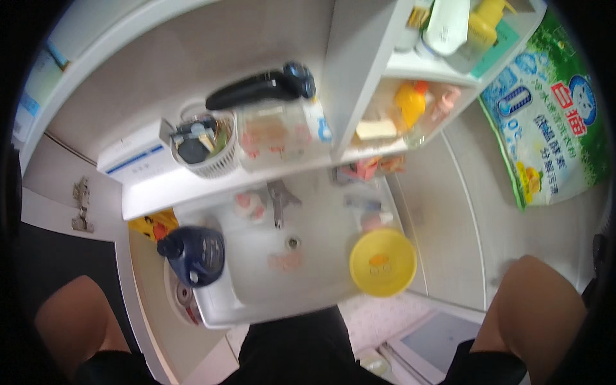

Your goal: The person washes a piece of cloth in a yellow bowl by hand at a sink, rinsing and wringing the fabric.

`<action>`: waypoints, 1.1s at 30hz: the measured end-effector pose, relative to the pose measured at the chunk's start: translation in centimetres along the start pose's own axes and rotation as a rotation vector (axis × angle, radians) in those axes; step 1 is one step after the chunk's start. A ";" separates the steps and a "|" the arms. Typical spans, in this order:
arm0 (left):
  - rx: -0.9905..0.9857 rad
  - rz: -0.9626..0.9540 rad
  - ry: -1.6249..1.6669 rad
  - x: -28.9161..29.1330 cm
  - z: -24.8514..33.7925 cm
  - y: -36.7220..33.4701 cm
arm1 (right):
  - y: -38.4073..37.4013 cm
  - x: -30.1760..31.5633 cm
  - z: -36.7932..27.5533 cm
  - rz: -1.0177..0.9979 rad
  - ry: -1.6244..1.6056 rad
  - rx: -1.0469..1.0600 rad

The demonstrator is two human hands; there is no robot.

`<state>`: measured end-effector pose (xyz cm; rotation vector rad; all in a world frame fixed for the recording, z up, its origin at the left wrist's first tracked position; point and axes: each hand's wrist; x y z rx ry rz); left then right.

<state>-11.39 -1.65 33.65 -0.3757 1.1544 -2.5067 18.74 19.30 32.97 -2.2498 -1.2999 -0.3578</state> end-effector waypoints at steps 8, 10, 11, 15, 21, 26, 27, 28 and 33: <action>0.026 0.023 -0.019 -0.4 -1.0 1.4 | 0.2 -0.2 0.6 0.008 -0.024 0.020; 0.004 0.038 -0.024 -0.3 -0.8 0.7 | -0.3 0.2 0.7 0.035 -0.018 0.031; 0.004 0.045 -0.022 -0.2 -0.4 0.7 | 0.0 0.0 0.4 0.038 -0.026 0.023; -0.041 0.050 -0.027 -0.1 0.8 0.1 | 0.2 0.3 -0.7 0.070 -0.010 0.050; -0.059 0.045 -0.038 0.0 1.1 -0.3 | 0.4 0.4 -1.0 0.105 0.002 0.066; -0.065 0.052 -0.048 0.3 1.3 -0.5 | 0.3 0.2 -1.2 0.130 0.006 0.080; -0.071 0.051 -0.050 0.2 1.2 -0.8 | 0.2 0.4 -1.3 0.137 0.012 0.085; -0.072 0.054 -0.049 0.2 1.1 -0.9 | 0.1 0.5 -1.3 0.144 0.016 0.087; -0.080 0.073 -0.044 -0.1 0.7 -0.8 | 0.6 0.6 -1.7 0.225 0.033 0.133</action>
Point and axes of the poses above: each hand's wrist, its own y-axis away from the middle knuckle, its own x-axis out of the back of the hand, z = x × y, and after that the axes turned 6 degrees about -x, right-handed
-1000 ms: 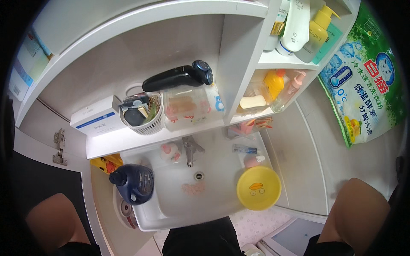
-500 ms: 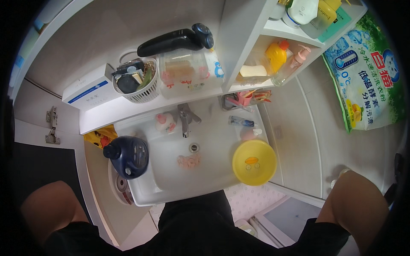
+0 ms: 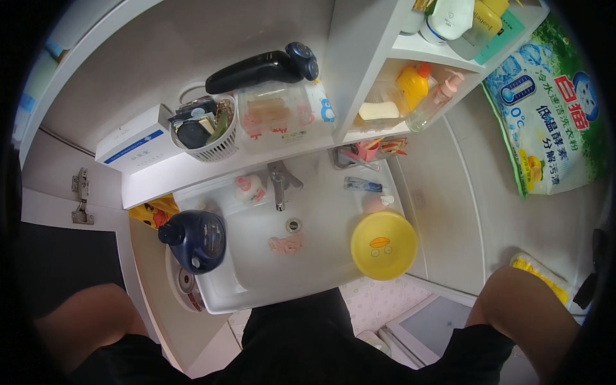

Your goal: The person washes a piece of cloth in a yellow bowl by hand at a sink, rinsing and wringing the fabric.

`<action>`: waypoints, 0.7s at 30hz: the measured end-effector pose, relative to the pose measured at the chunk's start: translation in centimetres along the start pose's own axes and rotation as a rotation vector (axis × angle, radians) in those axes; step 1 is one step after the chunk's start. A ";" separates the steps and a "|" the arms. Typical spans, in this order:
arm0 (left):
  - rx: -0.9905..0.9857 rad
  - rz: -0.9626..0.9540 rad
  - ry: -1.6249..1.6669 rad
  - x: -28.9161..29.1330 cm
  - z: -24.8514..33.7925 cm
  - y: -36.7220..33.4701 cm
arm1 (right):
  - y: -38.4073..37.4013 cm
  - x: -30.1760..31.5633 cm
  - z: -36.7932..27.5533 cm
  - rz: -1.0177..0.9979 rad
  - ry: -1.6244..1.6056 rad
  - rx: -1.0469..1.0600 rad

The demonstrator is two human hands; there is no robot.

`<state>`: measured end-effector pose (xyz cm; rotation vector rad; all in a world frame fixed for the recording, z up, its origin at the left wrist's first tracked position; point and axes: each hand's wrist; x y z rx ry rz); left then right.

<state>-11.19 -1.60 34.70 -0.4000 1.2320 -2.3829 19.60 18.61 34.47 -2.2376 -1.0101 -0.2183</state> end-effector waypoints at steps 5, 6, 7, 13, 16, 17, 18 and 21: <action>-0.012 0.051 -0.044 -0.1 -0.1 0.1 | -0.6 1.4 -0.3 0.217 -0.039 0.136; -0.018 0.072 -0.053 -0.1 0.2 0.2 | -0.6 1.5 -0.4 0.268 -0.049 0.162; -0.022 0.087 -0.041 -0.3 -0.3 0.4 | -0.4 1.5 -0.4 0.316 -0.037 0.170; 0.068 0.200 -0.091 -2.2 -3.7 4.8 | 2.6 -7.4 9.6 0.284 0.031 -0.148; 0.279 0.254 -0.073 -5.4 -8.1 12.3 | 8.6 -15.9 17.9 0.116 0.119 -0.538; 0.406 0.193 -0.104 -6.0 -9.4 15.3 | 11.4 -18.3 20.4 0.043 0.184 -0.639; 0.556 0.094 -0.057 -6.1 -10.4 17.7 | 13.6 -20.3 22.5 -0.034 0.244 -0.732; 0.908 -0.013 -0.036 -6.8 -12.7 26.4 | 18.2 -25.3 27.2 -0.229 0.400 -0.745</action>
Point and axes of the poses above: each hand's wrist, its own y-axis away from the middle knuckle, its own x-axis out of the back of the hand, z = x × y, and after that the axes turned 6 degrees about -x, right-handed
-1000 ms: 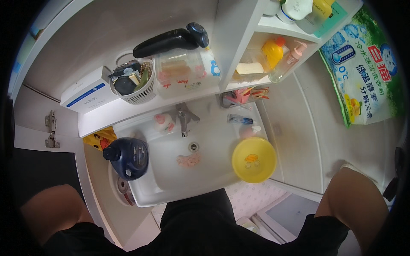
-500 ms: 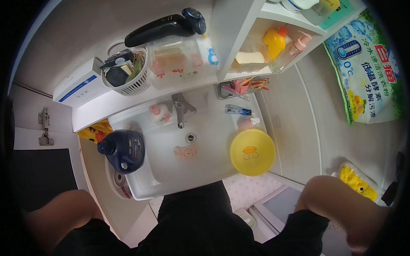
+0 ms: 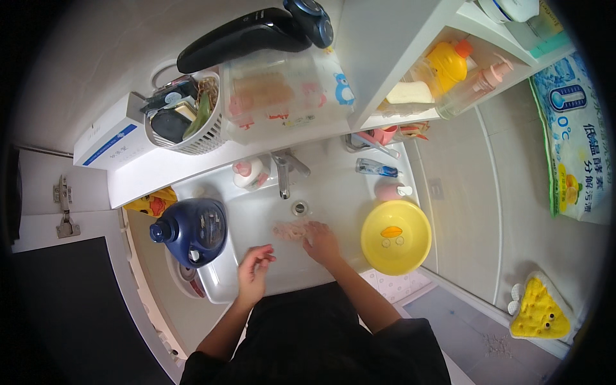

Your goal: The person washes a piece of cloth in a yellow bowl by hand at a sink, rinsing and wringing the fabric.

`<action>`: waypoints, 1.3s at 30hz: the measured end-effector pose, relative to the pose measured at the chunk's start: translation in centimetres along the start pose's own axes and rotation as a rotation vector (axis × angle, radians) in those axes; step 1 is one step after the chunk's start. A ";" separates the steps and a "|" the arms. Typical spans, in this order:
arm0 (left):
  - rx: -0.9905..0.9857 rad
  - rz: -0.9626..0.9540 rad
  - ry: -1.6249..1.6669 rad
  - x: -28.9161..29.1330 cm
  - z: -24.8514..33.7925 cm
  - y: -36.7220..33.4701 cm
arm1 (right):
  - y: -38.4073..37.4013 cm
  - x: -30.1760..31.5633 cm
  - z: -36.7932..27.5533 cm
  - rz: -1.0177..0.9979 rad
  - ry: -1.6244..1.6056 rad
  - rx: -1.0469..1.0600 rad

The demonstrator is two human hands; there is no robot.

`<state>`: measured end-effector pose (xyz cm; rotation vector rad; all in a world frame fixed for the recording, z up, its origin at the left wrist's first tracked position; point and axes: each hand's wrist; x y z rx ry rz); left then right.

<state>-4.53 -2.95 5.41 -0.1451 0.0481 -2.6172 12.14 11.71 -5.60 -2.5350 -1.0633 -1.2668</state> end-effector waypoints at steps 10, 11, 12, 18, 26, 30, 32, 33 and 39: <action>0.410 -0.263 -0.389 -0.9 -9.5 2.3 | -3.0 -7.3 2.6 -0.243 0.404 -0.118; 0.411 -0.260 -0.390 -0.9 -10.2 2.1 | -3.2 -7.0 2.7 -0.292 0.422 -0.111; 0.302 -0.239 -0.439 -1.0 -10.4 1.5 | -3.4 -6.8 2.8 -0.340 0.443 -0.103; -0.008 -0.406 -0.503 -1.0 -10.4 -4.3 | -2.3 -2.7 1.7 -0.316 -0.164 0.049; 0.529 -0.558 0.273 -0.2 -16.1 -4.8 | -3.3 1.9 1.2 -0.546 -0.980 -0.370; 0.859 -0.256 1.041 -1.5 -10.0 -5.8 | -3.0 2.0 1.3 -0.427 -1.134 -0.426; 0.916 -0.146 1.160 -2.2 -10.2 -5.7 | -3.2 2.2 1.4 -0.430 -1.089 -0.425; 0.851 0.002 0.935 -2.3 -11.6 -5.0 | -3.3 2.2 1.1 -0.440 -1.044 -0.423; 0.436 0.183 0.366 -3.4 -11.3 -5.2 | -2.6 1.4 0.4 -0.389 -1.465 -0.726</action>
Point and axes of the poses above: each hand's wrist, its own y-axis away from the middle knuckle, its own x-axis out of the back of the hand, z = x × y, and after that the axes turned 6 degrees about -x, right-handed
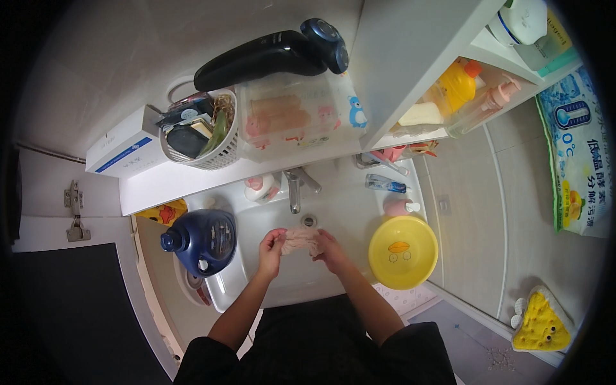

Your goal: The person washes a piece of cloth in a yellow bowl by hand at a sink, rinsing and wringing the fabric.

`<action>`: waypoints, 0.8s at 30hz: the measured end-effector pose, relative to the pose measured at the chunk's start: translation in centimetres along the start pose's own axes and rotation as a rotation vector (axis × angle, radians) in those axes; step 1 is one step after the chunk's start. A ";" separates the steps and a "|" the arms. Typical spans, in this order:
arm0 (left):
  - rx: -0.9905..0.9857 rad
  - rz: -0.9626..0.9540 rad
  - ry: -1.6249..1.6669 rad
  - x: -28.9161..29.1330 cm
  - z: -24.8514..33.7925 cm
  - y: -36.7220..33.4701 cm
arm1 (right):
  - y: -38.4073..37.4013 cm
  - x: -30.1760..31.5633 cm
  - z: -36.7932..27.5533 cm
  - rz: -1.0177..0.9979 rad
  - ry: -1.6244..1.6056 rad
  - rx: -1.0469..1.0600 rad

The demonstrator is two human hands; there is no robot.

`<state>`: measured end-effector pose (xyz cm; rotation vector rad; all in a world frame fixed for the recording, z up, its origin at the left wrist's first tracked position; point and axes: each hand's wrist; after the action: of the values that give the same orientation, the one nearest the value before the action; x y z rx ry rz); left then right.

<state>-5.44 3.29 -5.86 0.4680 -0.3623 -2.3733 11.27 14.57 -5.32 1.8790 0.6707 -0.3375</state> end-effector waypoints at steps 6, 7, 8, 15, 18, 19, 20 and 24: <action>-0.729 -0.343 -0.967 -4.4 4.0 2.1 | -3.0 -4.9 3.4 -0.010 -0.355 0.004; -0.684 -0.206 -1.034 -4.1 3.5 0.8 | -3.0 -5.6 3.6 -0.080 -0.516 0.033; -0.638 -0.068 -1.097 -3.7 3.0 -0.2 | -2.8 -5.7 3.5 -0.083 -0.513 0.031; -0.848 -0.350 -1.051 -6.9 6.1 4.8 | -2.7 -3.9 5.4 -0.048 -0.130 0.243; -0.749 -0.101 -1.070 -3.6 2.1 0.5 | -0.8 -5.0 4.8 -0.065 -0.127 0.005; -0.749 -0.105 -1.067 -3.3 2.4 0.0 | 0.1 -5.8 4.2 -0.033 -0.208 -0.278; -0.683 -0.083 -1.111 -3.1 2.6 -0.5 | 0.4 -6.4 3.6 -0.029 -0.209 -0.277; -0.807 -0.355 -1.077 -5.4 3.2 3.8 | -1.0 -4.7 3.6 0.091 0.090 0.096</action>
<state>-0.78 4.58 -0.28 -1.2300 0.2718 -2.6354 7.17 10.20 -4.99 2.0189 0.6360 -0.2305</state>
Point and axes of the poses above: each hand's wrist, its own y-axis away from the middle knuckle, its own x-axis out of the back of the hand, z = x × y, and after that the axes turned 6 degrees about -x, right-handed
